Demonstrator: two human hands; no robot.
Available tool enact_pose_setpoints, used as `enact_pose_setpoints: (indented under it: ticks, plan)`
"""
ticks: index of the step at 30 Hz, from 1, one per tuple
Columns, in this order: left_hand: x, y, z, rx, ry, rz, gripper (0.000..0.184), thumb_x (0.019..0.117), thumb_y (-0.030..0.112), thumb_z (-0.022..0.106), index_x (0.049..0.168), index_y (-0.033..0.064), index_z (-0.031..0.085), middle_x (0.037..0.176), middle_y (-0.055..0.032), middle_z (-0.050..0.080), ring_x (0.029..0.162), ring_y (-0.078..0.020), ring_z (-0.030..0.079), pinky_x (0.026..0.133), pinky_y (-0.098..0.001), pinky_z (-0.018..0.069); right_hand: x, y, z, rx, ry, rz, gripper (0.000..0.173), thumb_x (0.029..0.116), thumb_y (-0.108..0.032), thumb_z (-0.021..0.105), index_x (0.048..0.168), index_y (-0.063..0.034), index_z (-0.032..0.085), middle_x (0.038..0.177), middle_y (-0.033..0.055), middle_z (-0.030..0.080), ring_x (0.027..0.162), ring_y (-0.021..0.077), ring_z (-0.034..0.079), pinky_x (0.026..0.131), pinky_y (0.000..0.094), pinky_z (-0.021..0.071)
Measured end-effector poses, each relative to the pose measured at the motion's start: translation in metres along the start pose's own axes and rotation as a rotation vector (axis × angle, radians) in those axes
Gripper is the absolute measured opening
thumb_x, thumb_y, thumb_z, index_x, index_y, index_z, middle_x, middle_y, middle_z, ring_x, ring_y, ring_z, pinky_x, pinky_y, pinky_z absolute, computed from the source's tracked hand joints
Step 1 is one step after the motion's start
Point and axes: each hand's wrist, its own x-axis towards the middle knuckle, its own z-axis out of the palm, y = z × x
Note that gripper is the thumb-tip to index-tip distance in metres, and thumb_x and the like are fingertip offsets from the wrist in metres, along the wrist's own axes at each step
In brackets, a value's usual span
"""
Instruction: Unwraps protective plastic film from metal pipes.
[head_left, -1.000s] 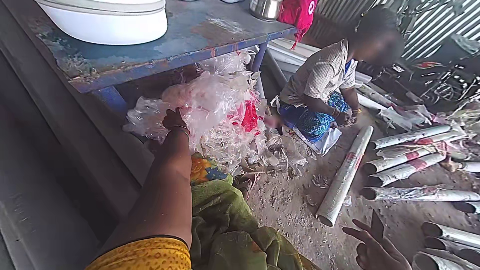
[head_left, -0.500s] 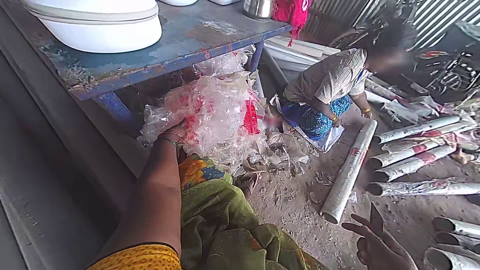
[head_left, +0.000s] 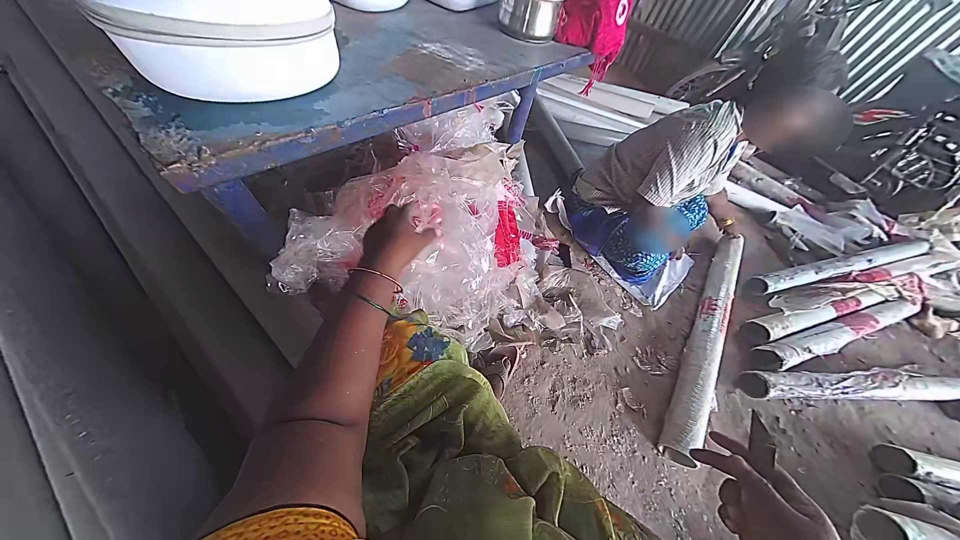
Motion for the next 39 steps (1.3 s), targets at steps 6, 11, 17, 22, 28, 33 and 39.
enact_pose_setpoints:
  ticks: [6,11,17,22,28,33,39]
  plan:
    - [0.006,0.027,0.073,0.308,-0.232,-0.018,0.121,0.0754,0.038,0.090,0.166,0.0205,0.011,0.168,-0.0246,-0.009,0.117,-0.0552,0.055,0.086,-0.0638,0.0502,0.000,0.004,-0.006,-0.002,-0.027,-0.030,0.032,0.1074,-0.012,0.034,0.135,-0.0038,0.049,0.090,-0.0014,0.076,0.043,-0.0024,0.049,0.040,0.0136,0.0404]
    - [0.030,0.005,0.087,0.351,-0.168,-0.065,0.104,0.0834,0.021,0.081,0.165,0.0201,0.016,0.159,-0.0334,0.024,0.109,-0.0550,0.060,0.084,-0.0654,0.0519,-0.001,0.002,-0.007,0.018,-0.028,-0.041,0.032,0.1077,-0.012,0.033,0.133,-0.0045,0.050,0.090,-0.0024,0.076,0.044,-0.0026,0.050,0.040,0.0133,0.0405]
    - [0.053,-0.012,0.042,-0.141,0.215,-0.249,0.066,0.0961,0.011,0.059,0.157,0.0097,0.034,0.151,-0.0359,0.037,0.123,-0.0533,0.055,0.098,-0.0639,0.0486,-0.006,-0.002,-0.005,0.015,-0.032,-0.044,0.032,0.1077,-0.010,0.032,0.133,-0.0043,0.051,0.088,-0.0029,0.076,0.043,-0.0035,0.048,0.040,0.0127,0.0401]
    - [0.081,-0.036,-0.011,-0.534,0.642,-0.484,0.063,0.0965,0.013,0.057,0.151,-0.0073,0.033,0.154,-0.0219,0.043,0.146,-0.0257,0.040,0.119,-0.0388,0.0352,-0.005,-0.002,-0.007,0.005,0.006,-0.032,0.034,0.1073,-0.011,0.033,0.135,-0.0030,0.051,0.090,-0.0011,0.076,0.043,-0.0018,0.050,0.041,0.0134,0.0419]
    - [0.127,-0.045,-0.026,-0.820,1.174,-0.406,0.056,0.1013,0.005,0.047,0.153,-0.0096,0.030,0.159,-0.0244,0.033,0.151,-0.0223,0.029,0.121,-0.0226,0.0232,0.003,-0.001,-0.007,-0.014,0.005,-0.022,0.034,0.1071,-0.011,0.032,0.134,-0.0039,0.051,0.090,-0.0025,0.076,0.044,-0.0017,0.050,0.041,0.0138,0.0427]
    - [0.114,-0.045,0.047,-0.153,0.565,-0.191,0.066,0.1023,0.013,0.044,0.160,-0.0021,0.018,0.164,-0.0302,0.019,0.152,-0.0416,0.026,0.122,-0.0468,0.0291,0.007,0.002,-0.010,-0.020,0.018,-0.002,0.034,0.1073,-0.011,0.033,0.135,-0.0039,0.051,0.090,-0.0027,0.076,0.044,-0.0022,0.050,0.041,0.0136,0.0420]
    - [0.126,-0.046,0.118,0.138,-0.115,-0.200,0.083,0.0958,0.011,0.057,0.165,0.0114,0.011,0.168,-0.0250,0.010,0.148,-0.0541,0.022,0.110,-0.0702,0.0339,0.009,-0.002,-0.011,-0.012,0.051,0.007,0.032,0.1077,-0.011,0.033,0.132,-0.0046,0.053,0.089,-0.0036,0.076,0.044,-0.0026,0.050,0.041,0.0134,0.0425]
